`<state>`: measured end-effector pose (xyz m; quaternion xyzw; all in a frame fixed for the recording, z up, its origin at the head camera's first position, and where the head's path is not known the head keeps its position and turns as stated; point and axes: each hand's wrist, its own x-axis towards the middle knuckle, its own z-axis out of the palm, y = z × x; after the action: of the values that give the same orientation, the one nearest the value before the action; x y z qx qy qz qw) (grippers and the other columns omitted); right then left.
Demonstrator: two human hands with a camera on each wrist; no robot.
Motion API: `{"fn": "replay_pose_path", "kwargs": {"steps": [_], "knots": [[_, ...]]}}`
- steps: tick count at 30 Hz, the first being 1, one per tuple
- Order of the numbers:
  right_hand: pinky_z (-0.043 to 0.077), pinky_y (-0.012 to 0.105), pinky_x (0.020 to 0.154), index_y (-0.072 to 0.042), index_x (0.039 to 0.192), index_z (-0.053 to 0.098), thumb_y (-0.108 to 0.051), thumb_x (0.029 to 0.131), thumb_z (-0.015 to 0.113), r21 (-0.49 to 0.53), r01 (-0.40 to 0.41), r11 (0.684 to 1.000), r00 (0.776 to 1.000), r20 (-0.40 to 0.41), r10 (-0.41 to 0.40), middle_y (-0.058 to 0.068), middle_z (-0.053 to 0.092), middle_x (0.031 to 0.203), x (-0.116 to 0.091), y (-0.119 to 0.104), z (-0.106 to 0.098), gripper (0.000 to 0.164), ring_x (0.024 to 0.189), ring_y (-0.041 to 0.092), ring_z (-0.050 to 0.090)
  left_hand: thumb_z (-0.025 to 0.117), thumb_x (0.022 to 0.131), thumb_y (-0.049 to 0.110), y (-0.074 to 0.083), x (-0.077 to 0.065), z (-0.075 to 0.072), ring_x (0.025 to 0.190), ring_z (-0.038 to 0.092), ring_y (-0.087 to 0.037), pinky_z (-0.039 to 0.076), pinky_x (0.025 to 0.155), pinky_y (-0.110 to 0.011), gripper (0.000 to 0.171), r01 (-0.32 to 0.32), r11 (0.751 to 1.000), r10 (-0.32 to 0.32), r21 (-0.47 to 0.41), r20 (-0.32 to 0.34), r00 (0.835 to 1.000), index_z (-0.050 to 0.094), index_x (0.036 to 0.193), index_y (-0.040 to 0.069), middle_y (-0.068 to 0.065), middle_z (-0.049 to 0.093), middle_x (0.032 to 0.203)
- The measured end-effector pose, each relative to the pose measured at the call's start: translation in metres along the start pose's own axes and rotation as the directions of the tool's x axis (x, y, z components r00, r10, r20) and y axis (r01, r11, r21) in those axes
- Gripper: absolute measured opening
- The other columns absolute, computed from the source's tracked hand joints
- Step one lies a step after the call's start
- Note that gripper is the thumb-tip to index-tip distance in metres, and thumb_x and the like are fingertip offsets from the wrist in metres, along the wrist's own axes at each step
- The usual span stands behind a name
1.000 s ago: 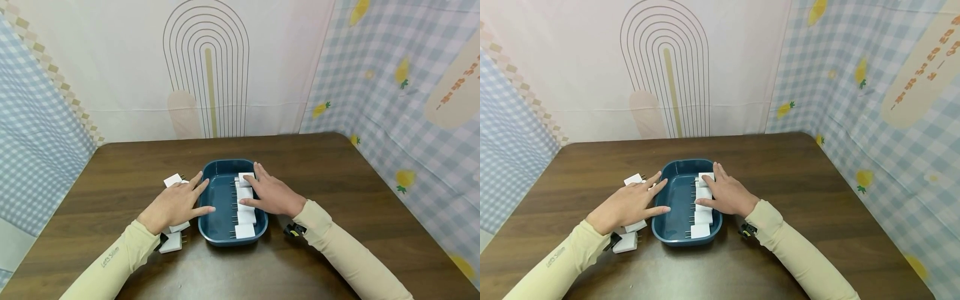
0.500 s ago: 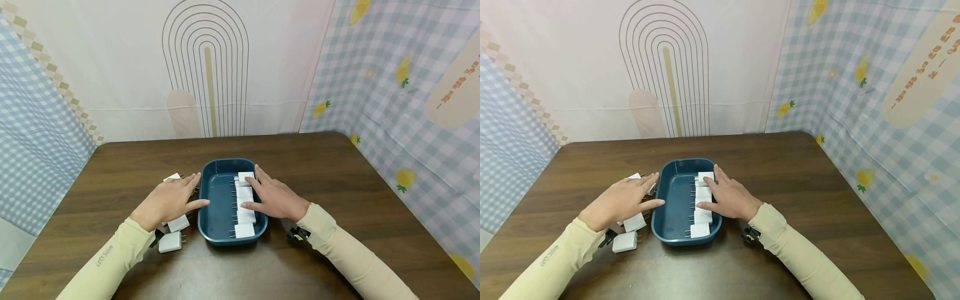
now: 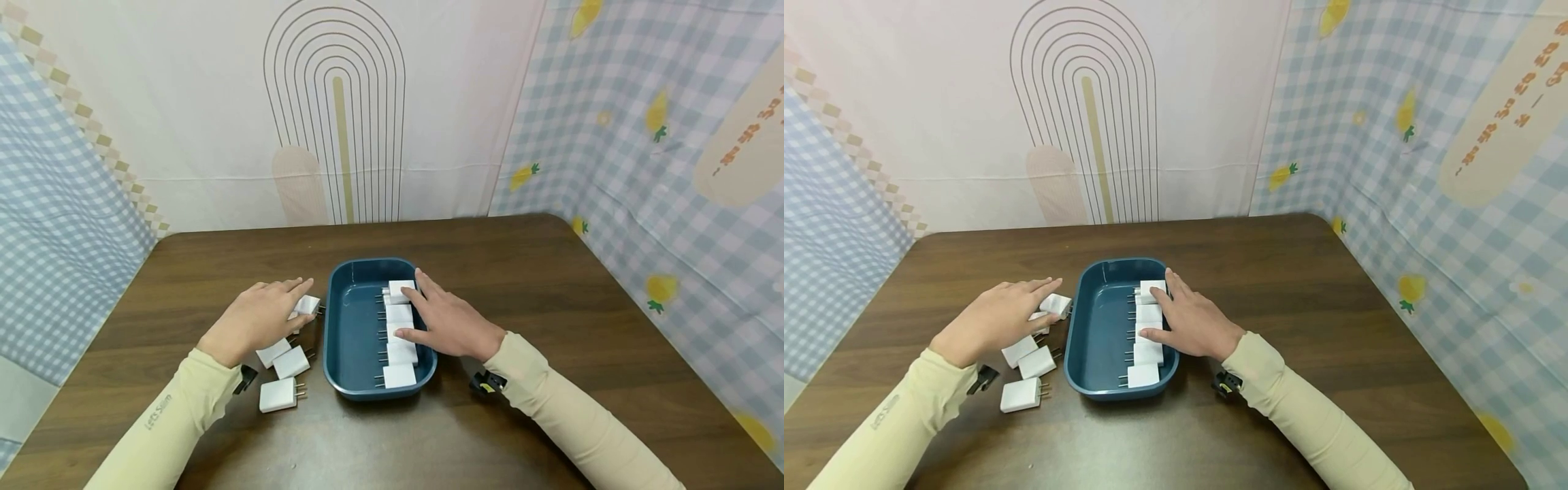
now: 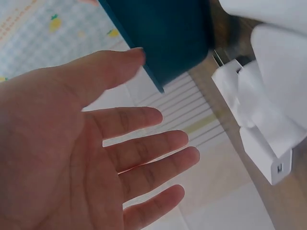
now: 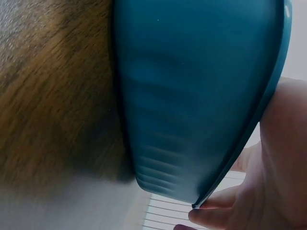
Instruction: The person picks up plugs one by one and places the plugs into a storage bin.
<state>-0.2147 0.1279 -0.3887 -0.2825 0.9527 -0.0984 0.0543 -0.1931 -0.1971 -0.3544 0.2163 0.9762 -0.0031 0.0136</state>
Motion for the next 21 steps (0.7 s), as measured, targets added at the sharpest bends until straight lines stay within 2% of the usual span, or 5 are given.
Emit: {"fn": "replay_pose_path", "kwargs": {"steps": [6, 16, 21], "knots": [[0.039, 0.053, 0.118, -0.012, 0.16, 0.032, -0.064, 0.096, 0.056, 0.0, -0.003, 1.0, 1.0, 0.01, 0.003, 0.021, 0.004, 0.17, 0.0, -0.001, 0.001, 0.085, 0.155, 0.038, 0.024, 0.071, 0.095, 0.029, -0.011, 0.002, 0.004, 0.131, 0.058, -0.039, 0.046, 0.109, -0.058, 0.063, -0.011, 1.0, 0.012, 0.021, -0.033, 0.999, 0.05, 0.148, 0.002, -0.021, 0.059, 0.144], [0.035, 0.056, 0.12, -0.014, 0.16, 0.032, -0.065, 0.094, 0.058, 0.001, -0.007, 1.0, 1.0, 0.009, 0.007, 0.019, 0.004, 0.171, 0.001, -0.001, 0.002, 0.087, 0.156, 0.038, 0.022, 0.069, 0.095, 0.018, -0.032, 0.006, 0.014, 0.125, 0.062, -0.041, 0.049, 0.104, -0.061, 0.052, 0.005, 1.0, -0.005, 0.017, -0.045, 0.999, 0.056, 0.141, -0.001, -0.024, 0.064, 0.136], [0.032, 0.057, 0.121, -0.014, 0.16, 0.033, -0.065, 0.094, 0.059, 0.01, -0.012, 1.0, 1.0, 0.014, 0.012, 0.019, 0.004, 0.171, 0.001, -0.002, 0.002, 0.087, 0.157, 0.037, 0.02, 0.069, 0.095, 0.016, -0.037, 0.006, 0.019, 0.121, 0.065, -0.04, 0.052, 0.099, -0.059, 0.047, 0.007, 0.999, -0.004, 0.034, -0.076, 0.997, 0.059, 0.138, -0.001, -0.023, 0.066, 0.132]]}}
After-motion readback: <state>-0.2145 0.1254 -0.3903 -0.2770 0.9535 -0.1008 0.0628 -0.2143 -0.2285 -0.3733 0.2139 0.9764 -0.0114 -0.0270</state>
